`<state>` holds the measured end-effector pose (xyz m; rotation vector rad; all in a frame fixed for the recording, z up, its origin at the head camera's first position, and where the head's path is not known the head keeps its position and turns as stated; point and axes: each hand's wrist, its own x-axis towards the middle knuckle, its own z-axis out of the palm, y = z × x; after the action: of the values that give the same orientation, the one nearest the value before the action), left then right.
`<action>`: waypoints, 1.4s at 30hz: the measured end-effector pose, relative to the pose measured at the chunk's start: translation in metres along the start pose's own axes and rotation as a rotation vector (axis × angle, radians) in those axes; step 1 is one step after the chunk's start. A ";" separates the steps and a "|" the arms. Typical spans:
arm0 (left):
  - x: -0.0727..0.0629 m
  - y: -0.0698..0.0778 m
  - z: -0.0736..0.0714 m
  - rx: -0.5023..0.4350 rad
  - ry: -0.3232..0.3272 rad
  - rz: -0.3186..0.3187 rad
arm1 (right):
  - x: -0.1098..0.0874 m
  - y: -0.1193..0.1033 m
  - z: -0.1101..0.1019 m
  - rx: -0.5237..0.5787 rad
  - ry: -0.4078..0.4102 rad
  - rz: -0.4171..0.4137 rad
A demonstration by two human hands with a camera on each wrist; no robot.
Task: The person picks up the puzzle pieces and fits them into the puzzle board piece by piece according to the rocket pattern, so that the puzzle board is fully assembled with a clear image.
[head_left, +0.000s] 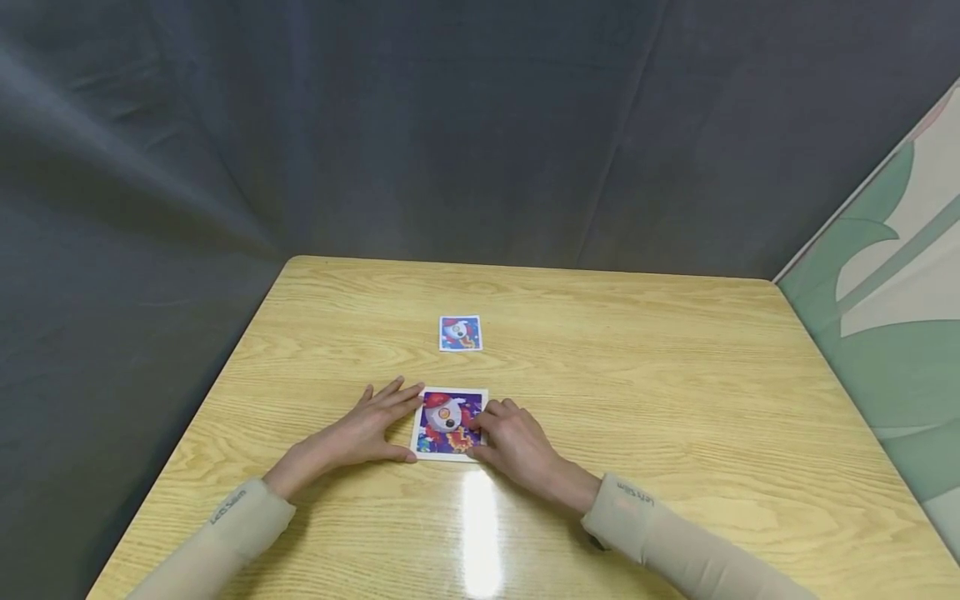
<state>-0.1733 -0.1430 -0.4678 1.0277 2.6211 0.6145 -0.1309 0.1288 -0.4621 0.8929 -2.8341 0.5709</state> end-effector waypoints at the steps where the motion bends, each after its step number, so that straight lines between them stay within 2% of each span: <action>1: 0.000 0.000 0.000 0.000 0.000 0.001 | 0.000 0.000 0.000 0.001 0.000 0.001; 7: 0.002 -0.001 0.002 0.007 0.001 0.007 | 0.000 0.002 0.001 0.000 0.006 -0.001; 13: 0.003 -0.001 0.002 0.017 0.003 0.016 | -0.001 0.004 -0.005 0.050 0.085 0.005; 24: 0.003 -0.005 0.000 0.020 -0.004 0.005 | -0.007 0.014 -0.016 0.100 0.166 0.057; 33: 0.003 -0.004 0.001 0.016 0.007 0.013 | -0.006 0.020 -0.022 0.157 0.219 0.142; 42: 0.005 -0.003 0.000 0.027 0.010 0.013 | -0.007 0.025 -0.023 0.183 0.219 0.177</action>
<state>-0.1787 -0.1413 -0.4695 1.0529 2.6398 0.5905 -0.1392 0.1600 -0.4506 0.5650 -2.7080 0.9030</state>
